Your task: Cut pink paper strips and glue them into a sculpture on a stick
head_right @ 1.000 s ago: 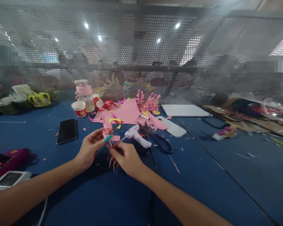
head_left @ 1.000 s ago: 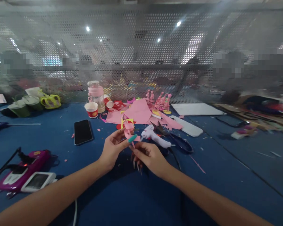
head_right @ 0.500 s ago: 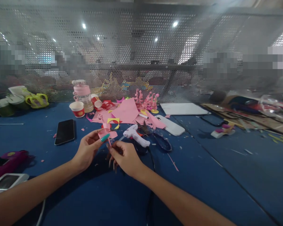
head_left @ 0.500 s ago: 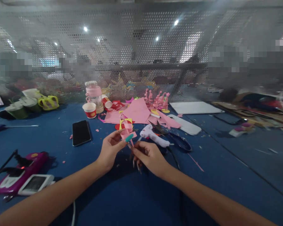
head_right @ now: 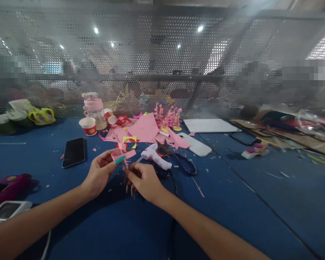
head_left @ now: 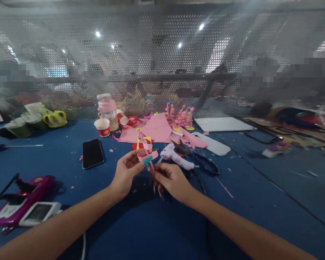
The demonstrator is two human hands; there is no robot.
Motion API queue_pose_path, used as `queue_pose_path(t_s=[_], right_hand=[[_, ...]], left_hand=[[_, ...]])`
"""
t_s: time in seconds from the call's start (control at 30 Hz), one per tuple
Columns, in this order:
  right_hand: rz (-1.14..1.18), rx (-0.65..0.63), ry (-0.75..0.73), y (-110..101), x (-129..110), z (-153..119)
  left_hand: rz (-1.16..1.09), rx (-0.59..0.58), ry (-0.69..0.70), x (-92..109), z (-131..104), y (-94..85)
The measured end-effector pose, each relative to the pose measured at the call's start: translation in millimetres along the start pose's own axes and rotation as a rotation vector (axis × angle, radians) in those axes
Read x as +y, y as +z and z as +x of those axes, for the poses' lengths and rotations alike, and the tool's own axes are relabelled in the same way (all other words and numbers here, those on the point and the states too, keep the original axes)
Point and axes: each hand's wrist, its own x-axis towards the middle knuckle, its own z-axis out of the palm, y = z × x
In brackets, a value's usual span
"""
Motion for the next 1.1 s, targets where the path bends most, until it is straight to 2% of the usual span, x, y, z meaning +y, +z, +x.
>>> queue_pose_path(t_s=[0.43,0.6,0.87,1.1], right_hand=[[0.068,-0.008,0.041,-0.1,-0.7,1.8],[0.096,-0.004,0.087,-0.5,-2.9,1.9],[0.109,-0.035,0.116,-1.3,-1.6,4.5],[0.122,-0.047,0.115,-2.7,-2.2,4.5]], left_hand=[[-0.040,-0.074,-0.005,3.9,-0.1,1.4],[-0.056,-0.046,0.050,3.6,1.2,1.6],[-0.061,-0.022,0.017,4.5,-1.3,3.2],[0.008,-0.056,0.031,4.0,-3.2,1.6]])
